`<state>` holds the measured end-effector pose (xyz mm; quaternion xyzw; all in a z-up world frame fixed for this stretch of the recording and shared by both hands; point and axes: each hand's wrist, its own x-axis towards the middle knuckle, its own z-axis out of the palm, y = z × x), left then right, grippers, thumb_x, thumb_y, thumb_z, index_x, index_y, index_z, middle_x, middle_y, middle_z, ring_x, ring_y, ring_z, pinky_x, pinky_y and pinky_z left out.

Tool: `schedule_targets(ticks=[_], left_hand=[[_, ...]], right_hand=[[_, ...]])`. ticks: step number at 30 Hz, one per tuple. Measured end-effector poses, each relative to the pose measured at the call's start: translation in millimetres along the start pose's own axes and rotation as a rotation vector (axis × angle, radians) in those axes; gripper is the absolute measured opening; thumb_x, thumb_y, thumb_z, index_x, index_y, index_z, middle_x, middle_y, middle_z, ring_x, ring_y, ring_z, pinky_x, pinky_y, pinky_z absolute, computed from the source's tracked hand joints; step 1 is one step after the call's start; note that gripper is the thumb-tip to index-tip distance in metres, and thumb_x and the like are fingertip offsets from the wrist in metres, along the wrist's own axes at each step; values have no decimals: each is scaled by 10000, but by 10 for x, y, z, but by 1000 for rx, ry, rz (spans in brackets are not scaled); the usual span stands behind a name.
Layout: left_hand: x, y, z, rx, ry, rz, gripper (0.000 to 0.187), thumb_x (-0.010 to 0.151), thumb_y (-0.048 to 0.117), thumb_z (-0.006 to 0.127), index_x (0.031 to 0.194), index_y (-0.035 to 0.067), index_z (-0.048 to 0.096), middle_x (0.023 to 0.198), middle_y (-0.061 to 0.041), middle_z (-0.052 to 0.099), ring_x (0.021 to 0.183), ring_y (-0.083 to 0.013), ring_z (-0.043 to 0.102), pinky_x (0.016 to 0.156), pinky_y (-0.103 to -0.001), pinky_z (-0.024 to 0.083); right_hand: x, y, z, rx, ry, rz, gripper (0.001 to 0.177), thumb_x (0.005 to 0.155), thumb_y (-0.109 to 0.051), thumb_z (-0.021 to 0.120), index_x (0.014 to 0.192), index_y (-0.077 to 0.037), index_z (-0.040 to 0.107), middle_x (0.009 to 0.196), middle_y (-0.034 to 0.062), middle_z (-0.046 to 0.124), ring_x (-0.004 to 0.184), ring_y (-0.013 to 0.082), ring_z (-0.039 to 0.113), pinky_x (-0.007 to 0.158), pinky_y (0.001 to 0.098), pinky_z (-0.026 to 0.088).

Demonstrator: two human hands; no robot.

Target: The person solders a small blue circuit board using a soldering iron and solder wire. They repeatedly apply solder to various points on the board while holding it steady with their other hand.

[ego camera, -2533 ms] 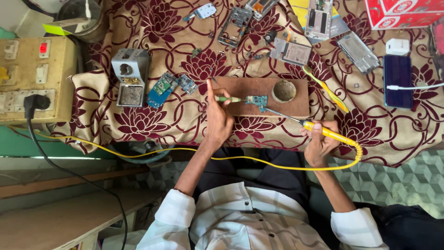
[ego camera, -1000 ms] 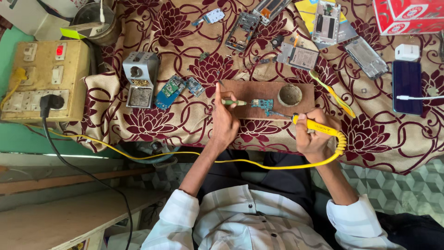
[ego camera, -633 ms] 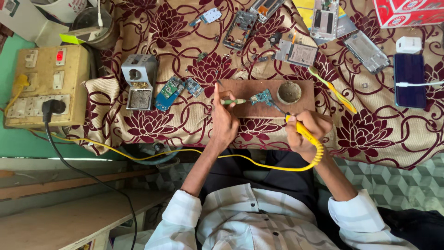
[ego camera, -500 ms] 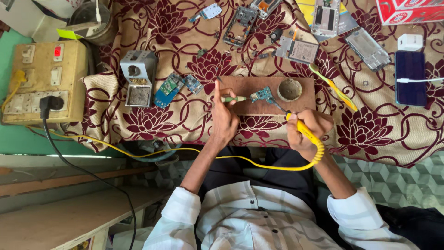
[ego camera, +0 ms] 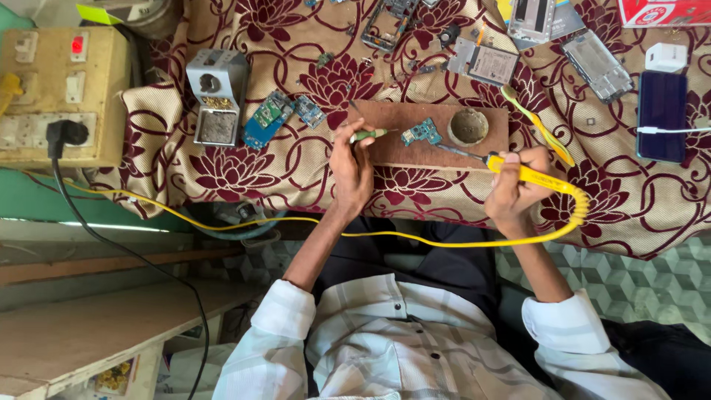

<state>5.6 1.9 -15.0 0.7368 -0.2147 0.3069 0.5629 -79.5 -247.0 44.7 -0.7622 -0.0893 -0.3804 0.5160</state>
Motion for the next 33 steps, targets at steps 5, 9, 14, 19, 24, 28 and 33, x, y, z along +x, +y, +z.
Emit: schedule_targets(ticks=[5, 9, 14, 19, 24, 28, 33], left_hand=[[-5, -33, 10, 2, -60, 60, 438, 1003, -161, 475, 1398, 28, 449, 1130, -114, 654, 970, -219, 673, 856, -350, 556], [-125, -72, 5, -69, -146, 95, 481, 1004, -162, 494, 1422, 64, 421, 1117, -102, 672, 939, -203, 685, 796, -318, 565], [-81, -134, 61, -86, -118, 158, 518, 1000, -175, 460, 1434, 107, 441, 1091, -105, 695, 870, -185, 672, 746, -303, 546], [-18, -52, 79, -264, -165, -71, 497, 1054, -190, 426, 1465, 88, 408, 1141, -117, 688, 812, -138, 608, 711, -285, 525], [95, 63, 148, -214, -193, -23, 519, 1005, -185, 380, 1449, 81, 412, 1140, -122, 691, 826, -145, 648, 695, -273, 560], [152, 90, 237, -333, -107, -45, 507, 1034, -180, 348, 1464, 85, 395, 1103, -102, 706, 780, -119, 652, 634, -241, 559], [80, 72, 186, -215, -228, -54, 558, 1005, -185, 392, 1497, 80, 372, 1079, -88, 686, 783, -117, 601, 680, -243, 508]], right_hand=[[25, -9, 25, -31, -22, 32, 224, 1115, -107, 517, 925, 1, 464, 623, 24, 488, 541, 104, 515, 519, 246, 419], [35, -21, -39, -21, -66, 62, 214, 1106, -105, 515, 924, -5, 465, 628, 20, 496, 548, 98, 516, 556, 259, 423], [94, 58, -59, -42, -59, -39, 281, 1125, -139, 558, 885, -40, 449, 624, 5, 505, 554, 89, 525, 612, 284, 490], [22, 85, -32, -30, -93, 57, 235, 1101, -172, 571, 950, -3, 507, 683, 39, 563, 602, 97, 529, 574, 271, 431], [90, 64, -9, -11, -103, 23, 255, 1110, -176, 552, 920, -15, 500, 681, 41, 568, 579, 92, 546, 563, 254, 440], [136, 49, -17, -2, -122, -7, 244, 1104, -162, 552, 915, -17, 501, 695, 51, 578, 588, 100, 573, 555, 256, 454], [80, 22, -48, -43, -151, -38, 283, 1105, -207, 555, 896, -27, 491, 673, 47, 562, 604, 137, 582, 593, 301, 465]])
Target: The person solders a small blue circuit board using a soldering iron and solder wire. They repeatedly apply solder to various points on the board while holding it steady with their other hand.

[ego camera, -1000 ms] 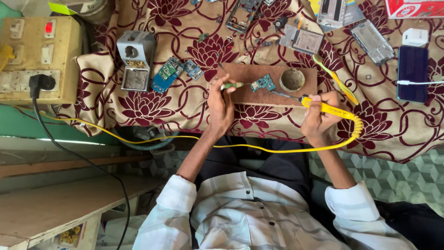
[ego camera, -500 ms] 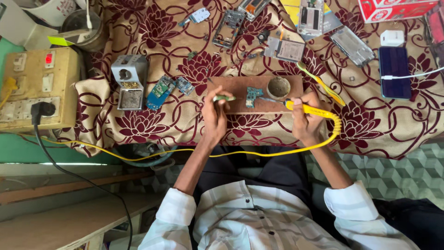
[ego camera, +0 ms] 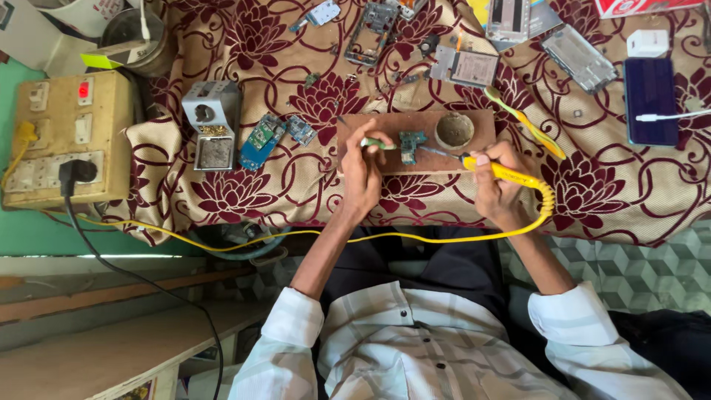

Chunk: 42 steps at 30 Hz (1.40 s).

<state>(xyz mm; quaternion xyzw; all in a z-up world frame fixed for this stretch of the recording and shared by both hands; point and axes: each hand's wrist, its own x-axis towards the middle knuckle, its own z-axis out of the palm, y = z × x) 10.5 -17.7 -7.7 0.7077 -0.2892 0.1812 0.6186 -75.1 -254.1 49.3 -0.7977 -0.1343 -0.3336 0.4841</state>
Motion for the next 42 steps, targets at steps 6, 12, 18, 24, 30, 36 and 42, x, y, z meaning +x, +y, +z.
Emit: schedule_targets(ticks=[6, 12, 18, 24, 30, 36, 42], left_hand=[[1, 30, 22, 48, 61, 9, 633, 978, -211, 409, 1541, 67, 334, 1032, -100, 665, 885, -175, 646, 756, -296, 535], [36, 142, -29, 70, 54, 76, 741, 884, -231, 354, 1569, 41, 276, 1042, -116, 636, 965, -206, 654, 865, -325, 572], [11, 145, -6, 32, 73, 7, 707, 927, -197, 351, 1585, 49, 272, 1039, -111, 633, 906, -187, 618, 784, -294, 523], [31, 139, -20, 44, 61, -47, 650, 994, -189, 337, 1594, 51, 269, 1023, -101, 652, 824, -158, 588, 726, -281, 501], [81, 195, -39, 61, 89, 33, 721, 903, -184, 364, 1580, 49, 280, 1027, -108, 646, 906, -201, 652, 792, -301, 542], [-31, 162, -37, 78, 81, -15, 674, 958, -179, 390, 1586, 43, 286, 1037, -108, 646, 898, -195, 623, 833, -302, 523], [52, 197, -27, 54, 74, -53, 622, 998, -169, 369, 1579, 37, 282, 1031, -107, 650, 873, -176, 621, 790, -292, 518]], right_hand=[[-79, -7, -14, -121, 34, -71, 303, 1102, -241, 555, 875, -44, 515, 680, 64, 570, 598, 167, 571, 598, 316, 451], [-76, 175, -47, 203, 366, 102, 275, 1130, -252, 524, 995, -28, 439, 746, 68, 520, 520, 98, 458, 497, 232, 367], [10, 415, -348, 199, 337, 166, 227, 1178, -173, 477, 1018, -18, 431, 731, 44, 466, 499, 95, 431, 481, 242, 345], [18, 452, -305, 231, 264, 121, 252, 1201, -161, 478, 996, -36, 401, 705, 63, 488, 500, 99, 463, 509, 251, 391], [24, 378, -222, 187, 186, 172, 226, 1176, -155, 473, 1014, 2, 451, 724, 74, 536, 526, 95, 513, 535, 238, 423], [-97, 464, -205, 176, 234, 200, 277, 1203, -154, 501, 991, 3, 417, 770, 107, 564, 531, 100, 518, 584, 253, 466], [-41, 360, -125, 298, 406, 216, 311, 1174, -274, 472, 1068, 19, 470, 733, 85, 540, 525, 136, 540, 554, 281, 507]])
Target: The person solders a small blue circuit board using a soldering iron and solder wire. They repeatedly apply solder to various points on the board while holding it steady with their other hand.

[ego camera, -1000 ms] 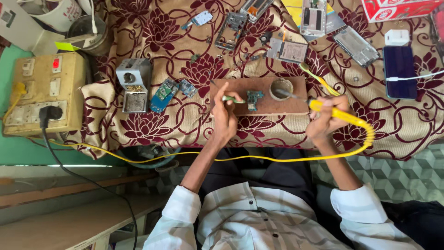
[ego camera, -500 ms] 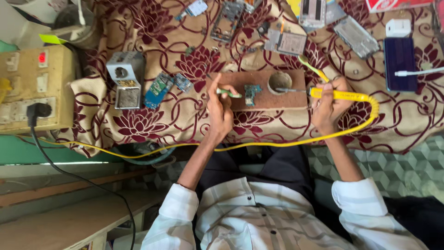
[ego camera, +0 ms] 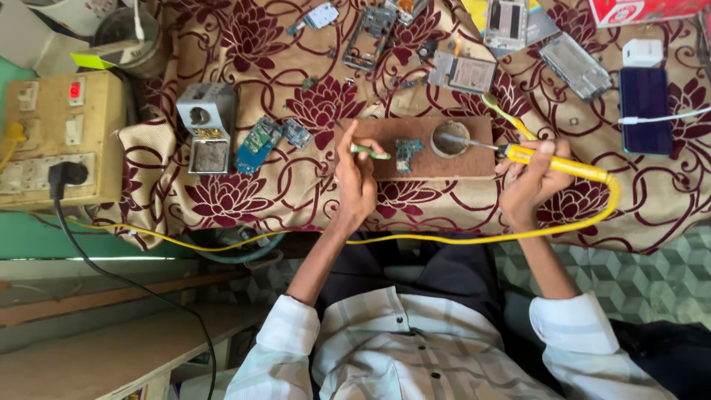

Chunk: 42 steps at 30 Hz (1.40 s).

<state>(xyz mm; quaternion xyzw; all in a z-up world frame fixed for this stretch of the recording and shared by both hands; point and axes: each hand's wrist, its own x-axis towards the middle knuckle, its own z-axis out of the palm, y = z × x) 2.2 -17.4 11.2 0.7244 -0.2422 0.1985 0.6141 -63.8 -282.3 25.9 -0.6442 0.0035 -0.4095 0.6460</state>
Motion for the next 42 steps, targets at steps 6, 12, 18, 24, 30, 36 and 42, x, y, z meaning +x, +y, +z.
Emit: schedule_targets(ticks=[6, 12, 18, 24, 30, 36, 42], left_hand=[[25, -2, 16, 13, 21, 43, 714, 899, -190, 367, 1571, 37, 286, 1019, -113, 649, 896, -191, 636, 805, -298, 523], [-31, -88, 2, 36, -2, 40, 727, 900, -202, 381, 1581, 26, 271, 1040, -123, 639, 905, -199, 619, 809, -299, 520], [-21, -105, 19, 23, 27, 58, 757, 872, -197, 398, 1581, 37, 274, 1045, -109, 647, 924, -193, 635, 839, -304, 528], [-48, -91, 11, 11, 5, -48, 698, 925, -193, 395, 1577, 30, 282, 1035, -111, 672, 838, -171, 628, 732, -286, 518], [-1, -75, -10, 6, 9, 21, 735, 894, -201, 389, 1581, 35, 273, 1051, -112, 667, 921, -179, 671, 790, -295, 542], [-27, -89, 1, -4, 19, -1, 738, 889, -204, 395, 1582, 24, 284, 1039, -109, 666, 885, -167, 646, 776, -288, 532], [-52, -105, 18, 7, 23, -11, 725, 898, -208, 386, 1579, 20, 282, 1039, -107, 669, 873, -157, 652, 752, -273, 527]], right_hand=[[-538, -161, -86, -170, -215, -184, 460, 1172, -386, 529, 1297, 46, 431, 1084, 164, 687, 933, 235, 689, 891, 361, 563], [-956, 59, -273, -418, -267, -285, 473, 1076, -359, 630, 1262, 73, 573, 1197, 179, 698, 1078, 261, 709, 965, 330, 571], [-901, 222, -323, -278, -256, -55, 481, 1081, -353, 621, 1314, 67, 579, 1266, 179, 664, 1114, 230, 684, 974, 319, 542], [-876, 311, -409, -208, -299, -12, 504, 1132, -386, 576, 1367, 60, 568, 1290, 169, 654, 1181, 229, 656, 1038, 328, 504], [-839, 312, -366, -335, -326, -12, 497, 1070, -387, 581, 1294, 53, 642, 1140, 158, 721, 1022, 203, 698, 900, 306, 540], [-833, 244, -324, -302, -335, -23, 470, 1111, -355, 541, 1331, 57, 603, 1182, 172, 703, 1112, 231, 682, 984, 325, 523], [-834, 273, -270, 143, -272, 158, 400, 1164, -288, 472, 1375, 52, 473, 1144, 214, 684, 948, 218, 632, 914, 346, 518]])
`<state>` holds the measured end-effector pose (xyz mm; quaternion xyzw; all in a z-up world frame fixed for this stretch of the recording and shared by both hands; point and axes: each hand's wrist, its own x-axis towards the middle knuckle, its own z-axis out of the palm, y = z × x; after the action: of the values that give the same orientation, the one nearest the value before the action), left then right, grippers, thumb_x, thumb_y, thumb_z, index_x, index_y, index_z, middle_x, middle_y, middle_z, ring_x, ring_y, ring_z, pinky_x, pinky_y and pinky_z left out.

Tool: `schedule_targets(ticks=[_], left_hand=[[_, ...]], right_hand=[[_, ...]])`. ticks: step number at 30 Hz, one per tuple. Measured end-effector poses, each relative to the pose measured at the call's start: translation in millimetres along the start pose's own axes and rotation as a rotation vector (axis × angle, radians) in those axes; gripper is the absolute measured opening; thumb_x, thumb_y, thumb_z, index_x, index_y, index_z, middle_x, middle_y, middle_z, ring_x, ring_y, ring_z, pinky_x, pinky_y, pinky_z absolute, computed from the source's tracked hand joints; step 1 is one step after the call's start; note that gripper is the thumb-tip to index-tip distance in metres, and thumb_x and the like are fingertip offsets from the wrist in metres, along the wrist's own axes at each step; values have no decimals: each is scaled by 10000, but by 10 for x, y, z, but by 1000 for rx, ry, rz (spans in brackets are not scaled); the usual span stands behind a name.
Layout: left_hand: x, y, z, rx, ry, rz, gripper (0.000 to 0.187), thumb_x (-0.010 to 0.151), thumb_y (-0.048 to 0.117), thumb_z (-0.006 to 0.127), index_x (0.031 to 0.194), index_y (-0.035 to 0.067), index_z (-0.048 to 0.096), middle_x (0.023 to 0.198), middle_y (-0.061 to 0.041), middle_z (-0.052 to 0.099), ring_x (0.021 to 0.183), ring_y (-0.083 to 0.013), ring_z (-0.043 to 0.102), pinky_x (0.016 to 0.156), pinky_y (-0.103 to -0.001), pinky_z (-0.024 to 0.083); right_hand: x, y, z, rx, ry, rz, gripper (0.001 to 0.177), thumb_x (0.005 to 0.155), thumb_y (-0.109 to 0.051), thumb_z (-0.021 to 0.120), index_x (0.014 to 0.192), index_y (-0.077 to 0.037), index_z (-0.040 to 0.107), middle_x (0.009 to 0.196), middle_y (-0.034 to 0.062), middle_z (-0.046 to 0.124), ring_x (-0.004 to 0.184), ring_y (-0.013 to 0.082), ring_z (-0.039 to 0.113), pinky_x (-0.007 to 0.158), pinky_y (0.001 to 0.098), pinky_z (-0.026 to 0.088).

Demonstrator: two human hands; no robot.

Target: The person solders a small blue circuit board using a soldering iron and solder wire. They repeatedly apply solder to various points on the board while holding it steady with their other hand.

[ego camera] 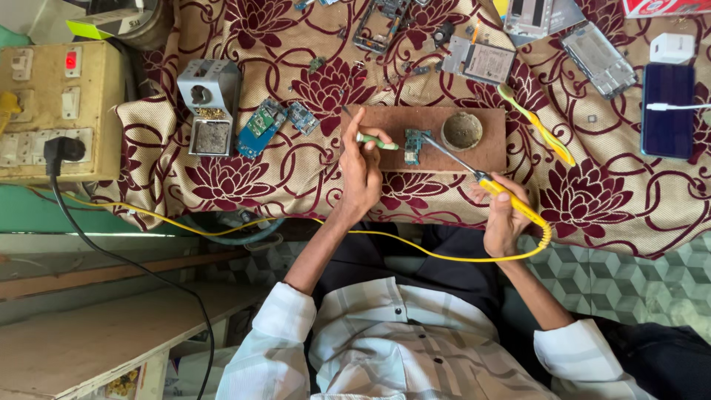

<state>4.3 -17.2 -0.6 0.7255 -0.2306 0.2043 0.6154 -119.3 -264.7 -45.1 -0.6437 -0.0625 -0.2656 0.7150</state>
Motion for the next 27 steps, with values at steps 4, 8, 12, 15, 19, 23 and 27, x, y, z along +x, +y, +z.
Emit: schedule_targets(ticks=[4, 8, 12, 15, 19, 23, 27], left_hand=[[39, 8, -3, 28, 19, 49, 742, 896, -203, 384, 1591, 35, 274, 1044, -102, 666, 894, -161, 656, 792, -285, 540], [36, 7, -10, 15, 3, 0, 729, 907, -203, 379, 1588, 32, 266, 1047, -108, 678, 888, -168, 672, 750, -276, 530], [34, 20, -8, 4, -7, -56, 734, 896, -204, 369, 1584, 28, 262, 1036, -106, 683, 855, -171, 665, 718, -279, 524], [47, 58, -16, 3, 2, -25, 761, 879, -208, 367, 1592, 33, 259, 1046, -109, 667, 908, -189, 669, 806, -312, 545], [59, 121, -18, 27, 10, -55, 756, 881, -214, 380, 1588, 30, 272, 1037, -112, 669, 893, -193, 648, 803, -317, 524], [33, 129, -14, 23, 17, -16, 733, 924, -202, 414, 1596, 43, 255, 1053, -106, 669, 920, -193, 655, 839, -318, 532], [43, 86, -14, 45, 24, -1, 706, 956, -181, 412, 1601, 56, 251, 1047, -107, 670, 898, -191, 646, 797, -314, 527]], right_hand=[[31, 31, -17, 41, 22, 16, 382, 1173, -285, 416, 1335, 54, 484, 1038, 204, 651, 870, 230, 638, 849, 336, 493], [24, 78, -41, 99, 56, 27, 362, 1185, -276, 430, 1295, 56, 524, 967, 190, 640, 779, 224, 632, 762, 327, 490], [18, 87, -46, 67, 111, 55, 390, 1161, -294, 422, 1285, 63, 517, 990, 234, 688, 810, 258, 670, 764, 336, 490], [22, 70, -19, 73, 140, 80, 407, 1166, -304, 426, 1279, 75, 522, 967, 247, 693, 802, 267, 676, 747, 345, 493], [40, 36, -14, 110, 136, 68, 438, 1176, -318, 440, 1320, 86, 526, 950, 228, 688, 837, 269, 671, 790, 358, 506], [67, 66, -36, 116, 144, 98, 447, 1164, -322, 454, 1324, 88, 533, 989, 217, 698, 840, 254, 671, 760, 344, 490], [70, 67, -32, 163, 190, 123, 469, 1165, -336, 461, 1319, 97, 557, 943, 209, 705, 811, 242, 677, 731, 340, 489]])
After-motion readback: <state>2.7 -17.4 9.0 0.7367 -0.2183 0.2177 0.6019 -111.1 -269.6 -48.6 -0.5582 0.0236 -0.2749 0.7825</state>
